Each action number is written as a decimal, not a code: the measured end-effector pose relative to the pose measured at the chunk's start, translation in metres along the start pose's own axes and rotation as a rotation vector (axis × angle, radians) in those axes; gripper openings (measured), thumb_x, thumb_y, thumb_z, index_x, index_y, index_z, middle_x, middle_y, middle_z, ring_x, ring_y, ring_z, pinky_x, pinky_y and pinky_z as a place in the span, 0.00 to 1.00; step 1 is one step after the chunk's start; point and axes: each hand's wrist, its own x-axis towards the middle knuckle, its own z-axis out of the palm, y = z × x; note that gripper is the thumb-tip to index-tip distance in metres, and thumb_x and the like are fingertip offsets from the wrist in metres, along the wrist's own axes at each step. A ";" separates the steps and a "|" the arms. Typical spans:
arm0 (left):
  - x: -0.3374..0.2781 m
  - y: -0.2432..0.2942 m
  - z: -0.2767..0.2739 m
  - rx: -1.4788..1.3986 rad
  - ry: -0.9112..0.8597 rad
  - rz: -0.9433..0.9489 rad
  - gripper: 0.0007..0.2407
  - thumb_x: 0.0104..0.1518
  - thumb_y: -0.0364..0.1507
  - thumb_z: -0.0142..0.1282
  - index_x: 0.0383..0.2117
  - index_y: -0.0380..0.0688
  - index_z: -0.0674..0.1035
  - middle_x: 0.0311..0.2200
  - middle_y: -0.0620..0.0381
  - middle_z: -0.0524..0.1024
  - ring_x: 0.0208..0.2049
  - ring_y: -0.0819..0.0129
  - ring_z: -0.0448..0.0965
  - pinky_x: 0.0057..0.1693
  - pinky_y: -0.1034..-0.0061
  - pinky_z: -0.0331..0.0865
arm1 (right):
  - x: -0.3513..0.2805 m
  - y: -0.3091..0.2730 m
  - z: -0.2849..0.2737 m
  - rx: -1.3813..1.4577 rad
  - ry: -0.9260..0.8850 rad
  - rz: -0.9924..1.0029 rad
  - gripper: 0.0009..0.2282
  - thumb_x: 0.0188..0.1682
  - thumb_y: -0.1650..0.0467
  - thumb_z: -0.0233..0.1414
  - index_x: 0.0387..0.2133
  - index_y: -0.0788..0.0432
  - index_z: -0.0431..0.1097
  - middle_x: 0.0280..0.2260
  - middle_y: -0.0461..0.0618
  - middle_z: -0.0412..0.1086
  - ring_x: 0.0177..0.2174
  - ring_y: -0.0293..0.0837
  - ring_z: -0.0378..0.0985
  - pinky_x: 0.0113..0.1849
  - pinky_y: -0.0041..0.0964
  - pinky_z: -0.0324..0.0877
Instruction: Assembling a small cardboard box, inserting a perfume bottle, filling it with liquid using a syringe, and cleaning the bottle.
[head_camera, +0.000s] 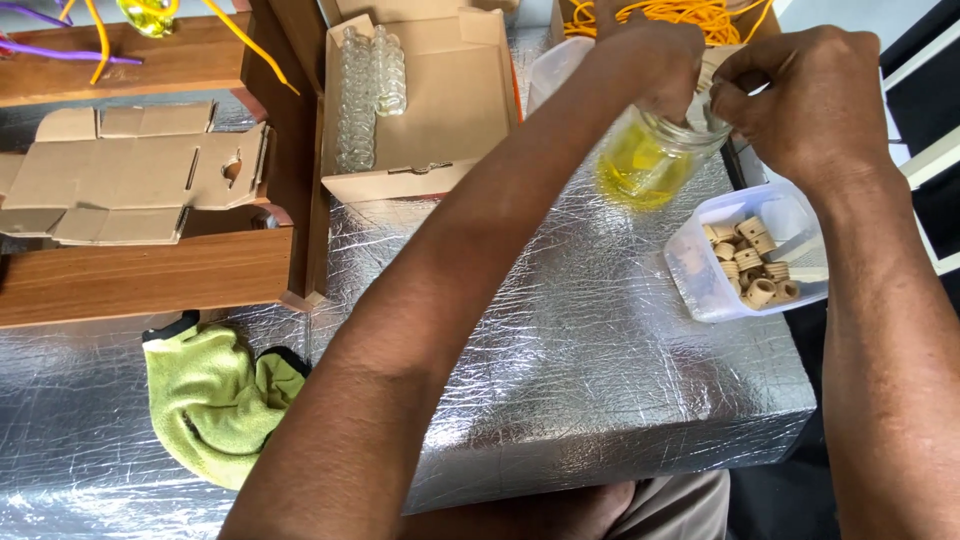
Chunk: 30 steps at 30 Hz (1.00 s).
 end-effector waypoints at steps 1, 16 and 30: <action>0.014 -0.008 0.005 0.002 0.003 0.005 0.20 0.57 0.39 0.59 0.55 0.62 0.71 0.61 0.64 0.70 0.70 0.49 0.53 0.68 0.30 0.33 | -0.001 0.007 -0.001 -0.005 0.003 0.002 0.09 0.49 0.82 0.61 0.41 0.66 0.83 0.28 0.54 0.78 0.27 0.39 0.78 0.36 0.40 0.77; 0.032 -0.023 0.022 -0.708 0.342 0.482 0.03 0.50 0.32 0.71 0.27 0.52 0.91 0.25 0.70 0.89 0.25 0.85 0.85 0.37 0.84 0.79 | -0.013 0.010 -0.030 0.290 0.195 0.025 0.02 0.68 0.87 0.59 0.46 0.78 0.78 0.36 0.64 0.77 0.35 0.48 0.85 0.25 0.30 0.73; -0.007 -0.013 0.010 -0.603 0.522 0.232 0.05 0.48 0.39 0.71 0.19 0.61 0.91 0.23 0.74 0.88 0.45 0.77 0.85 0.60 0.23 0.12 | -0.014 -0.020 -0.011 0.506 0.286 0.067 0.14 0.65 0.87 0.62 0.52 0.71 0.63 0.36 0.66 0.77 0.33 0.50 0.84 0.31 0.37 0.81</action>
